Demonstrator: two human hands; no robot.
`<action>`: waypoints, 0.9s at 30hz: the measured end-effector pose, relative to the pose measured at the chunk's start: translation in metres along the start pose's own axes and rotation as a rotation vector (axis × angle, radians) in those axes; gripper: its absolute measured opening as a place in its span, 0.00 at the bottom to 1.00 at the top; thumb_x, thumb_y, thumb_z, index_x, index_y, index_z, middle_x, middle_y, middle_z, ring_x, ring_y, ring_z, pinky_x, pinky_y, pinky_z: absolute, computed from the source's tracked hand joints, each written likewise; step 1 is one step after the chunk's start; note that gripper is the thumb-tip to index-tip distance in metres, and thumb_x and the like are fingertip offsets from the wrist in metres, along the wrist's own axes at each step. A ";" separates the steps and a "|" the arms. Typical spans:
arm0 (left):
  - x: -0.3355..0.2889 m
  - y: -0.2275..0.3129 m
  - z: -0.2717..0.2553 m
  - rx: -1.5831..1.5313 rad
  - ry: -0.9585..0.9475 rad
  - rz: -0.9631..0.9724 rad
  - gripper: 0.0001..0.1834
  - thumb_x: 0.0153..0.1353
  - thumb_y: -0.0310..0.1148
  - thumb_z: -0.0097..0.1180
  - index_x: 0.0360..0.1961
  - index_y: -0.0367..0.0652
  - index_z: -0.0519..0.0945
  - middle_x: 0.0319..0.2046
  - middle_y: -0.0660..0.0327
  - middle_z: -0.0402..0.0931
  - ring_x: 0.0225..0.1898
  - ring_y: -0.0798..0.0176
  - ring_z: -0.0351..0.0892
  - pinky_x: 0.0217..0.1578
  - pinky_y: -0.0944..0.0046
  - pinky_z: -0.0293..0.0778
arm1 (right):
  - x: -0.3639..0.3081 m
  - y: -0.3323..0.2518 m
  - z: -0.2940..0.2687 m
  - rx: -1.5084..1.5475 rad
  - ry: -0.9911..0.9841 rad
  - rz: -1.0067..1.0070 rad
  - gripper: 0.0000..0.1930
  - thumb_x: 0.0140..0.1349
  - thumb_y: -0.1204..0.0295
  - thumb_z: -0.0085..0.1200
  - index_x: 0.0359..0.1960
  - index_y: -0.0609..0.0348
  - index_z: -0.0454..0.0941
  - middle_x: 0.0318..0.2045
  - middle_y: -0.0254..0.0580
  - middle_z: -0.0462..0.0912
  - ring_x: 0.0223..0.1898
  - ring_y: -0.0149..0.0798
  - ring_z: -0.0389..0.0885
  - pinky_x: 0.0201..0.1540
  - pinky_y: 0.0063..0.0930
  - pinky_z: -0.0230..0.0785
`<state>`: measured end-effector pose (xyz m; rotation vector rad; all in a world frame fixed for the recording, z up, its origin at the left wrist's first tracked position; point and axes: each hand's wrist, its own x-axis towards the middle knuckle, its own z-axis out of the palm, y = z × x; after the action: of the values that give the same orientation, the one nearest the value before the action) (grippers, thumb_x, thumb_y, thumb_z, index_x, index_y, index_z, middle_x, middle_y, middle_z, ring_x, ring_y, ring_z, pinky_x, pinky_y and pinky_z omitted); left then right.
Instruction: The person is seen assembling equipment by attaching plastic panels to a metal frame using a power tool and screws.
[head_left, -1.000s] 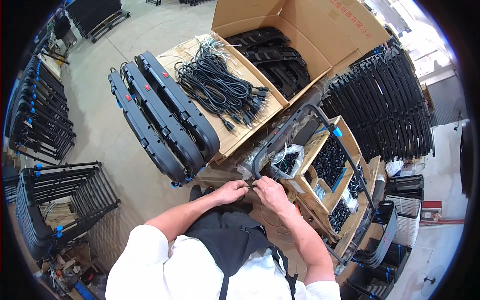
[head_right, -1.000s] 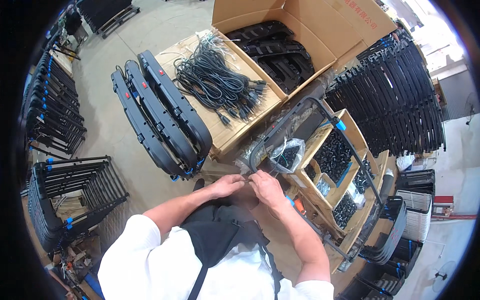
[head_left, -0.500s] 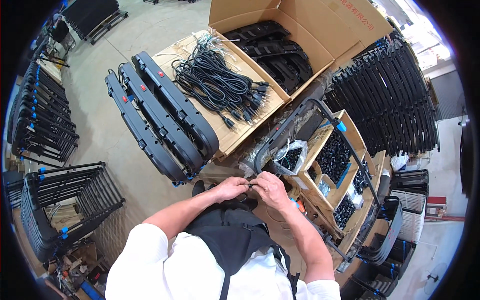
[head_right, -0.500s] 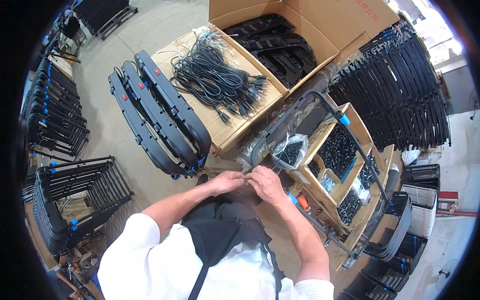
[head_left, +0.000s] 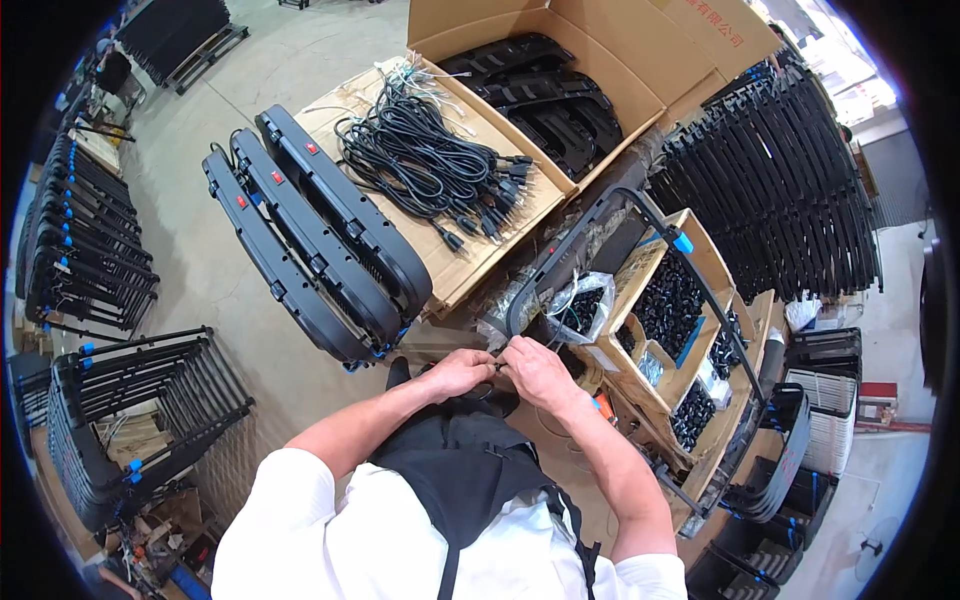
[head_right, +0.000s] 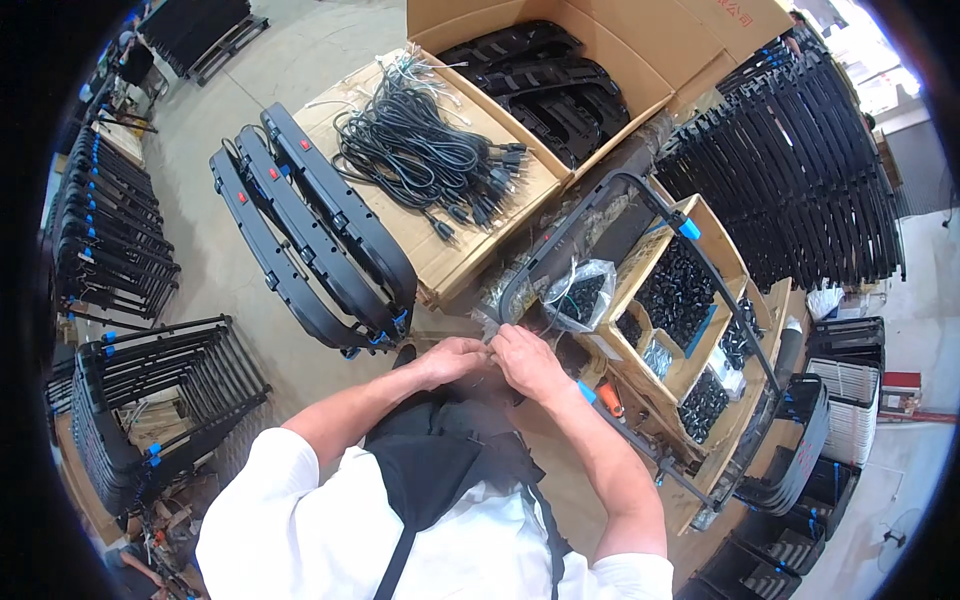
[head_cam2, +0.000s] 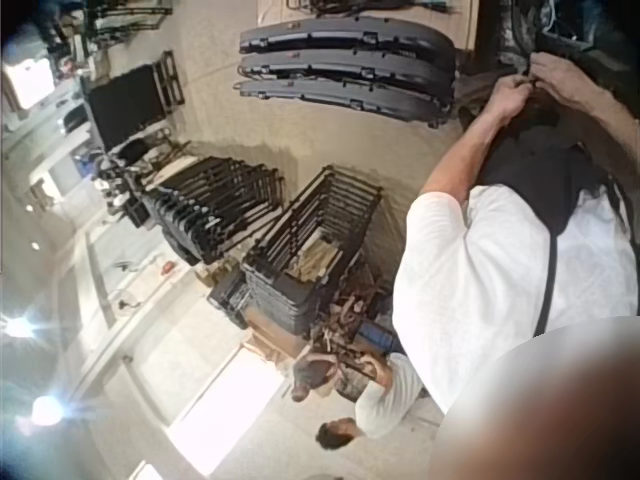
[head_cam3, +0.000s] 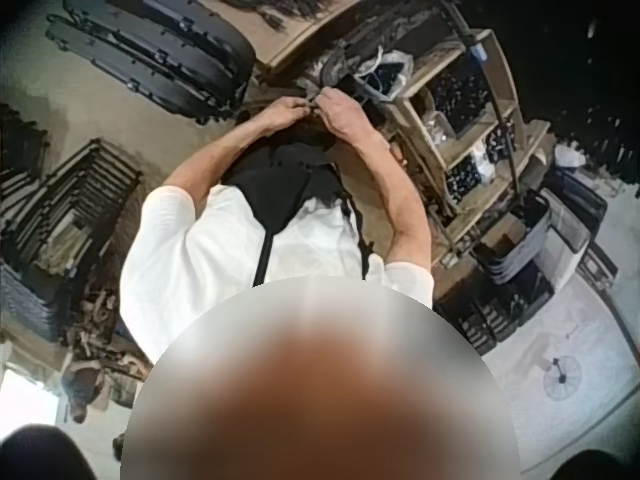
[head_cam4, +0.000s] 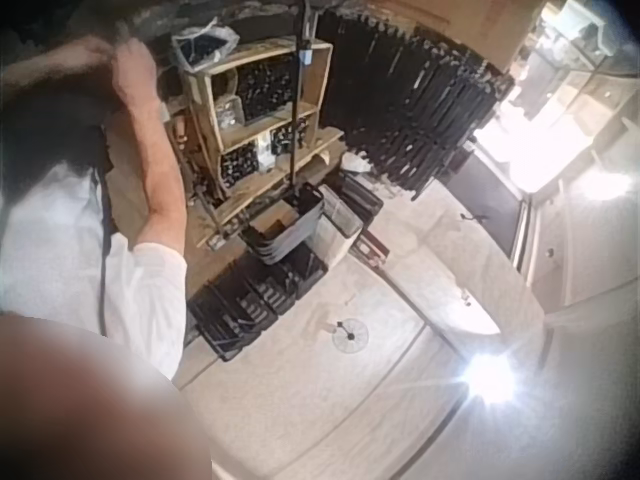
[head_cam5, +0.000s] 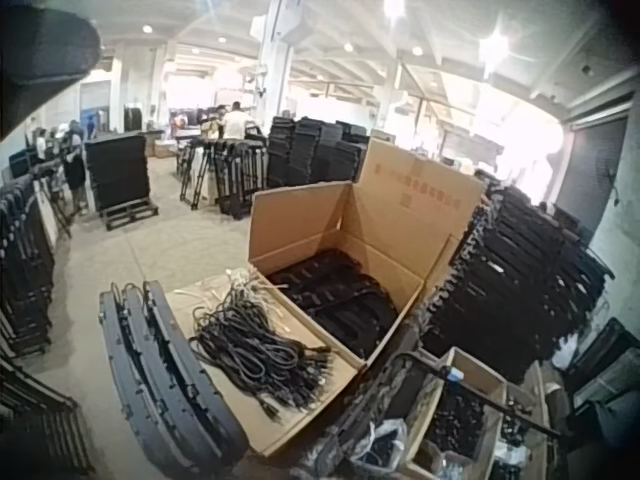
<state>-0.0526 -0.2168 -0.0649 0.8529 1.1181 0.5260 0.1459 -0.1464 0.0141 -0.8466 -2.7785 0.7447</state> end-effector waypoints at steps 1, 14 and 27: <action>0.002 -0.002 0.001 -0.017 0.015 0.016 0.16 0.72 0.38 0.54 0.50 0.37 0.85 0.37 0.64 0.83 0.40 0.70 0.77 0.45 0.65 0.74 | 0.000 -0.001 0.001 -0.027 -0.016 0.016 0.07 0.59 0.76 0.60 0.37 0.61 0.77 0.36 0.46 0.75 0.43 0.51 0.79 0.47 0.42 0.76; -0.002 0.011 0.001 0.297 0.133 0.101 0.19 0.69 0.41 0.55 0.47 0.34 0.85 0.36 0.59 0.85 0.39 0.66 0.81 0.45 0.60 0.77 | -0.044 -0.049 0.021 0.354 0.178 0.514 0.14 0.67 0.70 0.61 0.53 0.53 0.80 0.43 0.47 0.82 0.44 0.50 0.85 0.47 0.45 0.78; 0.013 0.027 0.010 0.297 -0.050 0.015 0.19 0.75 0.43 0.55 0.47 0.35 0.83 0.31 0.63 0.84 0.31 0.71 0.82 0.36 0.64 0.79 | -0.026 0.138 0.189 -0.031 0.055 1.241 0.34 0.65 0.61 0.55 0.67 0.73 0.67 0.42 0.58 0.87 0.43 0.56 0.90 0.45 0.46 0.84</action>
<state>-0.0372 -0.1949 -0.0481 1.1267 1.1610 0.3521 0.1833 -0.1406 -0.2187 -2.5390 -1.9340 0.7290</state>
